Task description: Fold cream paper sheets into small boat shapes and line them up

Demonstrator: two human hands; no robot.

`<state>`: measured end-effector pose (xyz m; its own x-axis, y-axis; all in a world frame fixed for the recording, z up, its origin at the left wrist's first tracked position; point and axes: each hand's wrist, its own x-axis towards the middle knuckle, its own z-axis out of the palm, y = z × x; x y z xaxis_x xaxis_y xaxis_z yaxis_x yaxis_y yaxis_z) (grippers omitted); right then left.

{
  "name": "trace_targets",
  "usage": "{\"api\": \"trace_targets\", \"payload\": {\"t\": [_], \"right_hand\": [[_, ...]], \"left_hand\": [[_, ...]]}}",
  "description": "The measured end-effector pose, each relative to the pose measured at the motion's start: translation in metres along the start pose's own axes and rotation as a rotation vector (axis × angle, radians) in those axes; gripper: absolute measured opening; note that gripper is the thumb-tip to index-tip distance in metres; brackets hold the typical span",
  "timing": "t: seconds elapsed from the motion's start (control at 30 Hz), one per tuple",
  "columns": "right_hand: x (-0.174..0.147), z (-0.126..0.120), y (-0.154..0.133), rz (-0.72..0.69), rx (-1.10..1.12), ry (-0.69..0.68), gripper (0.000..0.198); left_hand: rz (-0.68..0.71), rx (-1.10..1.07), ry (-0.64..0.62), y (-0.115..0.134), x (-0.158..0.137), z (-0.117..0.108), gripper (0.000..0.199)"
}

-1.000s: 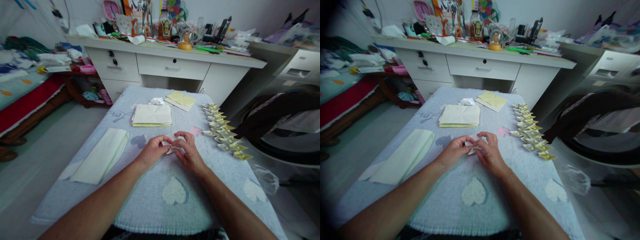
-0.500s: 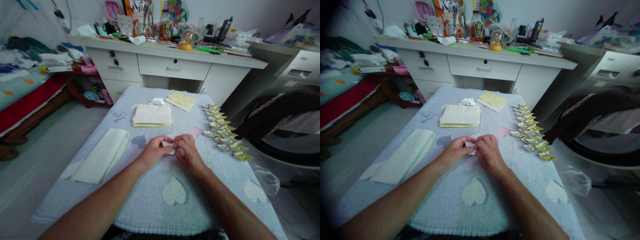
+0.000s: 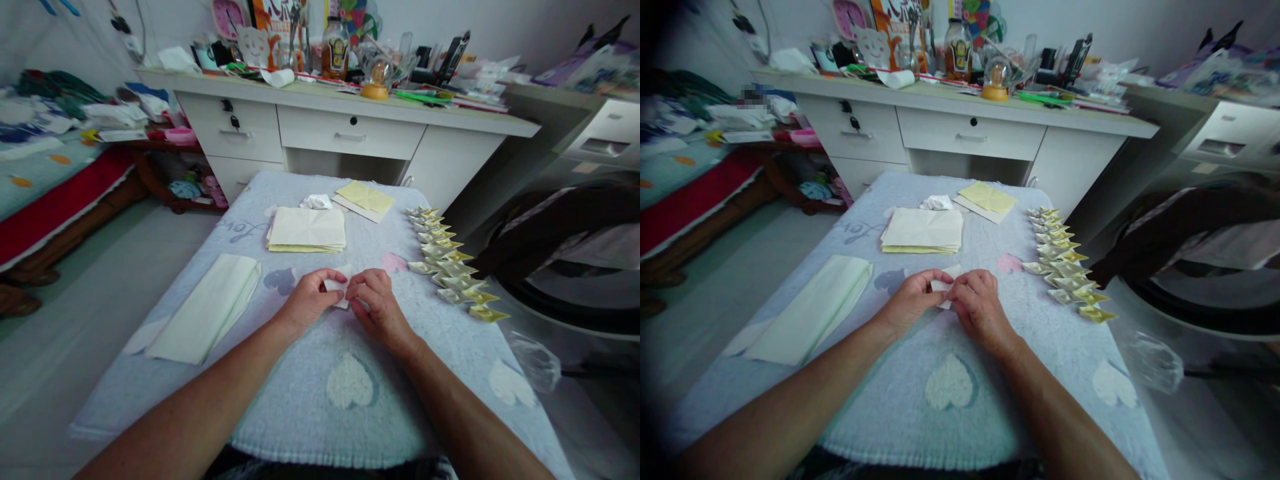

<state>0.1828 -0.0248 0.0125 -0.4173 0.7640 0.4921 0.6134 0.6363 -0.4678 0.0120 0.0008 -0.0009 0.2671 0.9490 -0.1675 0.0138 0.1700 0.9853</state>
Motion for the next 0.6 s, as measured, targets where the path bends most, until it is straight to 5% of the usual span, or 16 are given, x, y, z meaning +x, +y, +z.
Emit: {"api": "trace_targets", "payload": {"t": [0.37, 0.6], "right_hand": [[0.0, 0.001, 0.001, -0.011, 0.005, 0.025, 0.021], [0.001, -0.004, 0.0, 0.105, 0.147, 0.074, 0.015]], "left_hand": [[0.085, 0.154, -0.054, 0.001, 0.002, -0.004, 0.014], [0.212, 0.154, -0.145, 0.013, -0.004, -0.009, 0.025]]}}
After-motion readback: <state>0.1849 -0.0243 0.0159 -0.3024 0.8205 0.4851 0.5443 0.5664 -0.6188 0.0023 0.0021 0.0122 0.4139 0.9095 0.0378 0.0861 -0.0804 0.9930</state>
